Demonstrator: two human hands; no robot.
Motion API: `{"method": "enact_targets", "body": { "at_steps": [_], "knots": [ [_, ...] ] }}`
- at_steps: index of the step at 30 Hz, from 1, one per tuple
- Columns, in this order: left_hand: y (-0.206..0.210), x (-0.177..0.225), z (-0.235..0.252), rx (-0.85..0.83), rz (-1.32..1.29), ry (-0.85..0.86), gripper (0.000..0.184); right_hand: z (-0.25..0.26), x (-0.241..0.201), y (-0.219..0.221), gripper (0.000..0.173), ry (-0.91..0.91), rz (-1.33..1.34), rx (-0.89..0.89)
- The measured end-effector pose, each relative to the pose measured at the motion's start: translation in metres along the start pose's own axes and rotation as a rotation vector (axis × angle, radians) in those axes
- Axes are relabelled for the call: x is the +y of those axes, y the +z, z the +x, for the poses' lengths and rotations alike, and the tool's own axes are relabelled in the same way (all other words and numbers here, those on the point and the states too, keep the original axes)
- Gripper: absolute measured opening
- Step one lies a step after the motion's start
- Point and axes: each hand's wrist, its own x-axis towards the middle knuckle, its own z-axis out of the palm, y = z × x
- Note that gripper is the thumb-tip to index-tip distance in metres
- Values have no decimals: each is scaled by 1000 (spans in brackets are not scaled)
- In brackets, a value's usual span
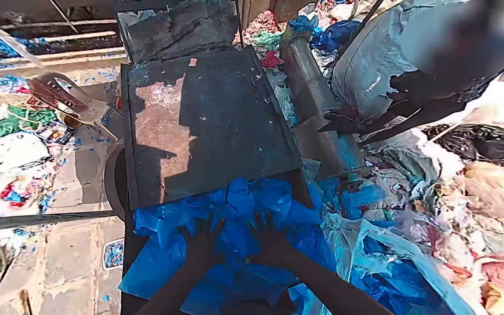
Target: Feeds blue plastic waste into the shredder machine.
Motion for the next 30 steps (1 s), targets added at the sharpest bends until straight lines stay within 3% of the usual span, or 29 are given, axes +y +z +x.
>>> {"method": "enact_targets", "body": {
  "at_steps": [6,9,11,13,15,18,20,23,26,28,30],
  "knots": [
    [-21,5,39,-198,-117,-112,109,55,17,-5,103,-3,29,31],
    [-25,2,56,-179,-215,-128,103,83,19,-24,125,38,83,54],
    [-21,6,56,-133,-218,-123,105,85,24,-27,129,29,65,109],
    [-15,7,48,-41,-167,-110,107,76,24,-24,120,-23,24,151],
    [5,5,36,85,-115,-88,104,61,19,-13,97,-54,-5,204],
    [22,7,5,268,-70,-19,78,36,14,6,84,-64,41,392],
    [18,11,-17,348,-27,-18,71,23,9,17,78,-129,141,606],
    [-2,9,-39,486,35,-51,92,13,-3,24,72,-338,137,922],
    [-17,-12,-39,410,52,-202,115,14,-17,14,78,-475,26,1082],
    [-18,-28,-38,284,-11,-287,114,13,-30,5,85,-432,-77,965],
    [-17,-32,-37,144,-69,-348,114,10,-42,-1,99,-297,-167,702]
  ]
}}
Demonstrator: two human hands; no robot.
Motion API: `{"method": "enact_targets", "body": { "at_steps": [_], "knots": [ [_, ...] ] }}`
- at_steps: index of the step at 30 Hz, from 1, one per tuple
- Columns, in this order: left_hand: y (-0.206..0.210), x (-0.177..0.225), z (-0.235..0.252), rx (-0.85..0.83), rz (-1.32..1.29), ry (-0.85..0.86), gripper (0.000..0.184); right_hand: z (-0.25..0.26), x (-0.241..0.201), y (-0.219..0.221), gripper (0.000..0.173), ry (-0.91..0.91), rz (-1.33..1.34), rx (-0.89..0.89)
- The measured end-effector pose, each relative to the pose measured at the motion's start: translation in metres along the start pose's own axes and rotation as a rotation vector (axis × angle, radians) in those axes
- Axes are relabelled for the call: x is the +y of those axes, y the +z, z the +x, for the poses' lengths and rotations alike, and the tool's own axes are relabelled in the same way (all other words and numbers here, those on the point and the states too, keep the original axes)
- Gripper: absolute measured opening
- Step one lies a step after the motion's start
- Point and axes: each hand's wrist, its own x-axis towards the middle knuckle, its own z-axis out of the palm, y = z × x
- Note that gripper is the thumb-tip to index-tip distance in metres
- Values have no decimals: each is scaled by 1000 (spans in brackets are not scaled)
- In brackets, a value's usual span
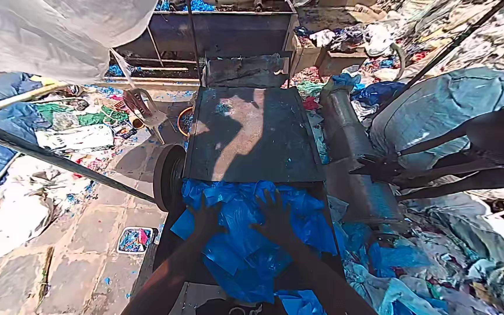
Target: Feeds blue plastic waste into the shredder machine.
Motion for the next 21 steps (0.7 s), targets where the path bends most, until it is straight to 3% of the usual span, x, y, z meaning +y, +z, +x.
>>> {"method": "enact_targets", "body": {
  "at_steps": [3,5,8,11,15,18,21],
  "knots": [
    [6,-3,8,-80,-12,-31,123,-2,-7,7,114,104,-32,-268],
    [12,-8,15,-82,-32,-25,119,-9,-5,18,118,131,-21,-360],
    [20,-9,28,-94,-102,-28,102,-7,3,28,118,147,3,-419],
    [2,-5,32,-237,-163,-66,89,3,5,36,117,156,22,-466],
    [-12,1,52,-371,-42,-142,82,21,9,49,115,159,44,-530],
    [13,-9,84,-380,-16,-174,81,36,17,63,110,151,40,-550],
    [41,-34,122,-304,-116,-81,76,64,23,80,107,152,26,-578]
  ]
}}
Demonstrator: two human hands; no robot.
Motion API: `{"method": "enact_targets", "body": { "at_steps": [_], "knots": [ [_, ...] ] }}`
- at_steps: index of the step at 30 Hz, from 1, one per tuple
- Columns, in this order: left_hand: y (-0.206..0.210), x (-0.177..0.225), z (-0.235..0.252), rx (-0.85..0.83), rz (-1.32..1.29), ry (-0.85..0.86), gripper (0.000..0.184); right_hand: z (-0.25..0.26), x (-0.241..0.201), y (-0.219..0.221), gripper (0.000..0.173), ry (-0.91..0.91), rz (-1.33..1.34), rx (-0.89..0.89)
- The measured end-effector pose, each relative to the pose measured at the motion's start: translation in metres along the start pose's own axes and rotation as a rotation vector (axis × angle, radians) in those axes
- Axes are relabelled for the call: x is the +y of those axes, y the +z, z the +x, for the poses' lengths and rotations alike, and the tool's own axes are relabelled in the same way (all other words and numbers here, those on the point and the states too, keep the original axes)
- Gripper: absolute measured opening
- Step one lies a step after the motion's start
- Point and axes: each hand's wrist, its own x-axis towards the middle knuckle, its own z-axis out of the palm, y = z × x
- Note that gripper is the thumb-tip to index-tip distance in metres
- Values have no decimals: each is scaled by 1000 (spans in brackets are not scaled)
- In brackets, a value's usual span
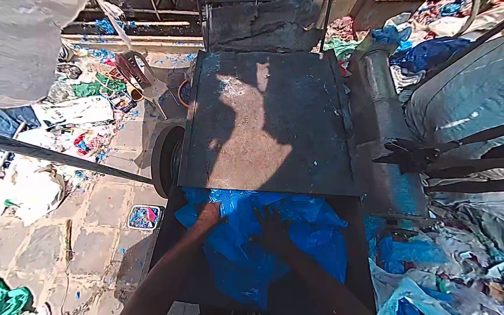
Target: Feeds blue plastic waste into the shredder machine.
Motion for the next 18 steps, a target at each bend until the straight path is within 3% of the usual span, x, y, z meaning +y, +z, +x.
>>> {"method": "enact_targets", "body": {
  "at_steps": [4,7,9,10,12,18],
  "knots": [
    [-29,-7,40,148,12,119,96,48,-1,-23,109,15,41,31],
    [-52,24,10,117,75,1,98,55,0,-32,106,25,50,54],
    [-5,17,11,434,31,48,74,48,-1,-22,112,31,47,82],
    [15,13,7,507,19,71,65,42,-4,-16,114,32,50,99],
    [52,5,-7,601,74,111,66,33,-8,-12,116,32,39,106],
    [64,37,-107,516,-70,105,65,5,-8,-21,118,0,67,84]
  ]
}}
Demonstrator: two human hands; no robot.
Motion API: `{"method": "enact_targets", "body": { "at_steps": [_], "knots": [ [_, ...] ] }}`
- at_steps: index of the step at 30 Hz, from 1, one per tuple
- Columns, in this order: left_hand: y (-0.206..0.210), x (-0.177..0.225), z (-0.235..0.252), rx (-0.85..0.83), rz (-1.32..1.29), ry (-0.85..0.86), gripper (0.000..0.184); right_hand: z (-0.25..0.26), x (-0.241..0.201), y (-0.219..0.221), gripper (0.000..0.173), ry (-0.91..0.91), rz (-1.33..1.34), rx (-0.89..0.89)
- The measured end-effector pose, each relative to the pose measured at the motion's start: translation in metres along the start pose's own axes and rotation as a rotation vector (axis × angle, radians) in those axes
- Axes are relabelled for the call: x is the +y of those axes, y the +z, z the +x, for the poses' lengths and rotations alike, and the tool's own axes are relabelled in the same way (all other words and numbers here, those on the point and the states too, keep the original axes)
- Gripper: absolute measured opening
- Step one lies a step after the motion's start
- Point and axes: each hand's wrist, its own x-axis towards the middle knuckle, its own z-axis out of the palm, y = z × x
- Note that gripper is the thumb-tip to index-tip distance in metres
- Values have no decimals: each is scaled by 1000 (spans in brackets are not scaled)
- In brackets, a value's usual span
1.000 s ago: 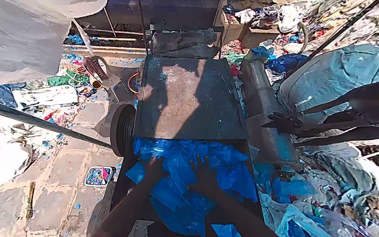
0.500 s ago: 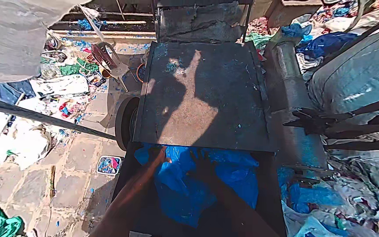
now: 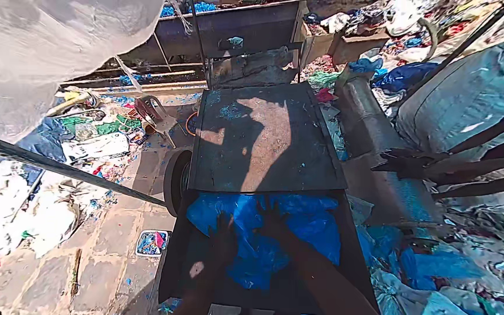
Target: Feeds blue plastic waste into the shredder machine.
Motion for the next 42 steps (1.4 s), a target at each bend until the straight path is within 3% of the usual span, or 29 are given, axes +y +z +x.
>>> {"method": "enact_targets", "body": {
  "at_steps": [6,10,12,17,20,23,25,31,37,42],
  "knots": [
    [11,30,-18,-39,-22,210,93,-29,12,9,93,-78,21,38],
    [13,41,-5,-47,-7,266,103,-70,30,2,59,-166,114,102],
    [16,41,5,-94,43,271,107,-99,37,-8,47,-151,159,196],
    [24,40,22,-196,97,284,108,-153,76,-32,36,3,94,599],
    [26,42,26,-231,102,268,112,-169,99,-44,44,203,-17,668],
    [29,43,29,-235,117,261,112,-171,110,-45,77,381,-51,548],
    [34,42,32,-212,120,262,113,-168,113,-43,88,391,-48,531],
    [42,46,41,-199,119,240,116,-164,114,-40,94,323,-127,508],
    [60,48,63,-192,102,235,118,-159,116,-46,88,319,-16,455],
    [37,64,85,-323,148,217,116,-156,121,-42,81,321,23,498]
  ]
}}
